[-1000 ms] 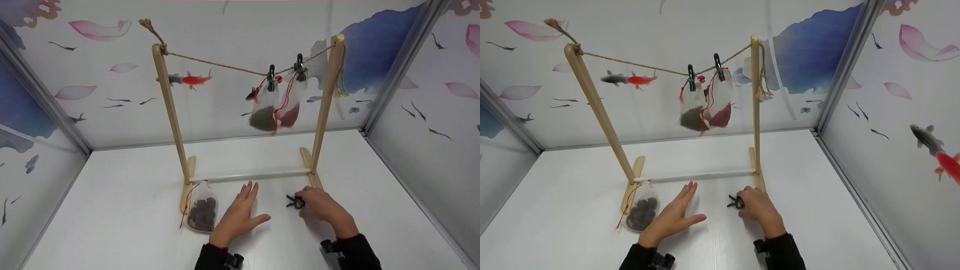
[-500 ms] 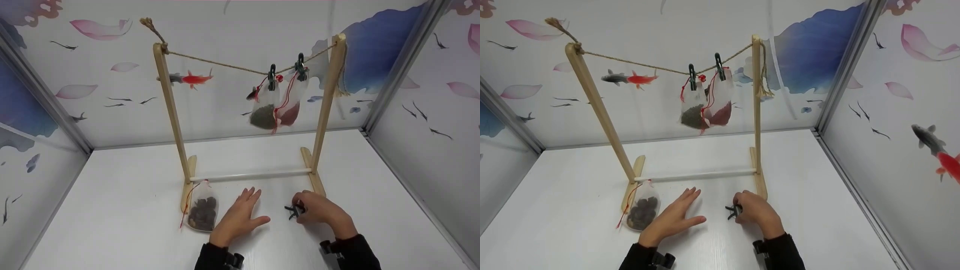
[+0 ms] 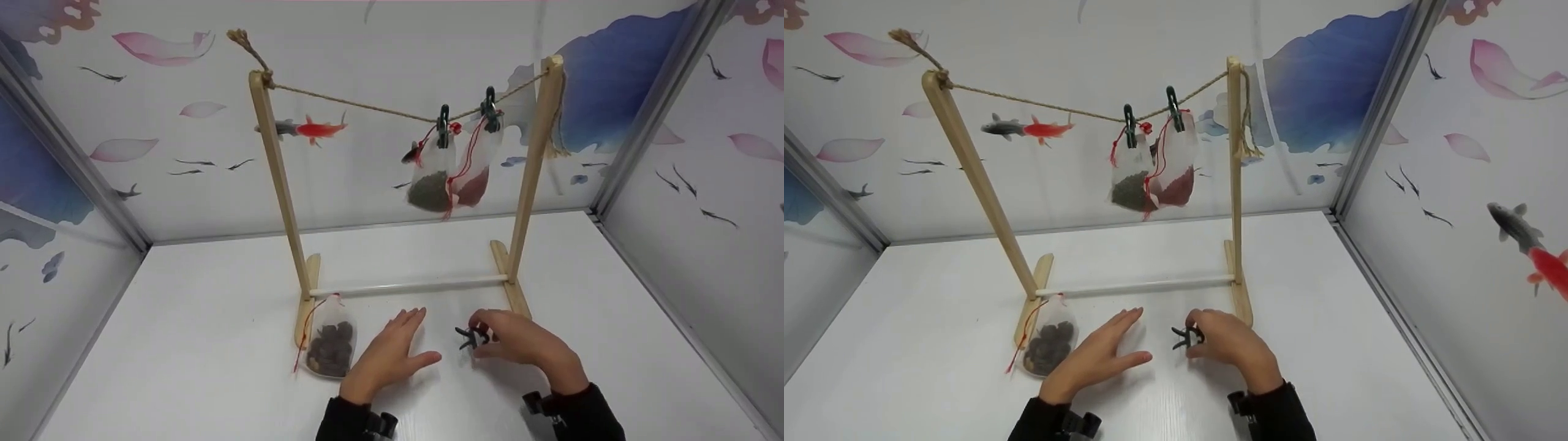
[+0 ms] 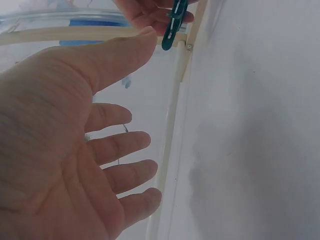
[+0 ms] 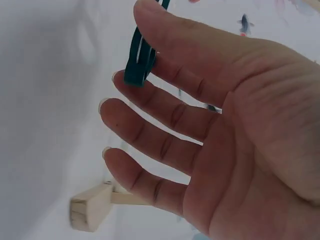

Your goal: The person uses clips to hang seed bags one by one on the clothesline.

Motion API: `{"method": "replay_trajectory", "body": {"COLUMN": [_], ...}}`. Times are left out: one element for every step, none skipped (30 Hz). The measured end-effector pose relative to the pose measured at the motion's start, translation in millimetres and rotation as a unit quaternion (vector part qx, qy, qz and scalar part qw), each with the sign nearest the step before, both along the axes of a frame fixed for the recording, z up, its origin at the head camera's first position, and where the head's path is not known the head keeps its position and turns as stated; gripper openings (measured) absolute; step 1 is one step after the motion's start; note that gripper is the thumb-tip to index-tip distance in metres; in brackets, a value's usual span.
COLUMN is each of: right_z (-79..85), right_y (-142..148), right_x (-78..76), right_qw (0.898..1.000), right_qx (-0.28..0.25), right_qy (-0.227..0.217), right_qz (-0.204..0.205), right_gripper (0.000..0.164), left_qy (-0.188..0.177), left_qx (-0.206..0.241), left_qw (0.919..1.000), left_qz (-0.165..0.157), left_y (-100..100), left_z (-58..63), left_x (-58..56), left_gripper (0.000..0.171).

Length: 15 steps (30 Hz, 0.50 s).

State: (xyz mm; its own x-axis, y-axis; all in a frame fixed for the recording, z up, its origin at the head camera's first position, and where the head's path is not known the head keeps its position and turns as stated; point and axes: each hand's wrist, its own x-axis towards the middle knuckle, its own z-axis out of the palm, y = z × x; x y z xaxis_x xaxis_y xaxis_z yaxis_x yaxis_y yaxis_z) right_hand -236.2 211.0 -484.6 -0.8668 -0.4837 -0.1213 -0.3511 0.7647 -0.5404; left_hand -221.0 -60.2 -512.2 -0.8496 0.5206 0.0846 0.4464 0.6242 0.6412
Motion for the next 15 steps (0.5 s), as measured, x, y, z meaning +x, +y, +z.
{"method": "replay_trajectory", "body": {"right_z": [3.2,6.0,8.7,11.0,13.2,15.0,16.6,17.9,19.1,20.3,21.4,22.5,23.6,24.6,25.5], "right_y": [-0.7,-1.3,-1.8,-2.3,-2.8,-3.2,-3.7,-4.2,-4.7,-5.3,-5.9,-6.5,-7.3,-8.2,-9.0], "right_x": [1.5,2.9,4.4,6.0,7.5,9.0,10.5,11.8,12.9,14.1,15.1,16.2,17.0,17.6,18.3], "right_qw": [1.0,1.0,0.999,0.999,0.998,0.997,0.996,0.996,0.995,0.994,0.993,0.992,0.991,0.99,0.989], "right_qx": [-0.003,-0.008,-0.012,-0.016,-0.019,-0.023,-0.026,-0.029,-0.032,-0.034,-0.038,-0.041,-0.042,-0.044,-0.045], "right_qy": [0.008,0.015,0.025,0.036,0.045,0.054,0.063,0.07,0.079,0.086,0.092,0.099,0.106,0.111,0.117], "right_qz": [0.007,0.014,0.022,0.03,0.039,0.046,0.052,0.056,0.06,0.064,0.067,0.07,0.073,0.076,0.079], "right_gripper": [0.04,0.04,0.041,0.042,0.042,0.043,0.043,0.043,0.043,0.044,0.043,0.043,0.043,0.043,0.043], "left_qy": [0.002,0.006,0.012,0.018,0.025,0.033,0.041,0.049,0.055,0.058,0.062,0.062,0.061,0.06,0.061], "left_qx": [0.005,0.011,0.019,0.028,0.036,0.046,0.054,0.063,0.071,0.08,0.089,0.098,0.107,0.117,0.125], "left_qw": [1.0,0.9999,0.9997,0.9994,0.999,0.9983,0.9975,0.9966,0.9956,0.9945,0.9934,0.9923,0.9912,0.99,0.9888], "left_qz": [-0.001,-0.003,-0.005,-0.007,-0.009,-0.013,-0.017,-0.022,-0.027,-0.032,-0.037,-0.042,-0.047,-0.051,-0.055], "left_y": [0.0,0.1,0.1,0.1,0.1,0.0,0.0,0.3,0.6,1.1,1.8,2.6,3.3,3.7,4.0], "left_z": [1.2,2.6,4.0,5.3,6.5,7.4,8.1,8.7,9.2,9.5,9.8,10.1,10.5,10.9,11.1], "left_x": [0.1,0.2,0.4,0.7,1.0,1.3,1.6,1.9,2.2,2.6,2.7,3.0,3.3,3.6,3.8], "left_gripper": [0.082,0.083,0.084,0.085,0.085,0.085,0.085,0.084,0.083,0.082,0.081,0.08,0.079,0.078,0.076]}}
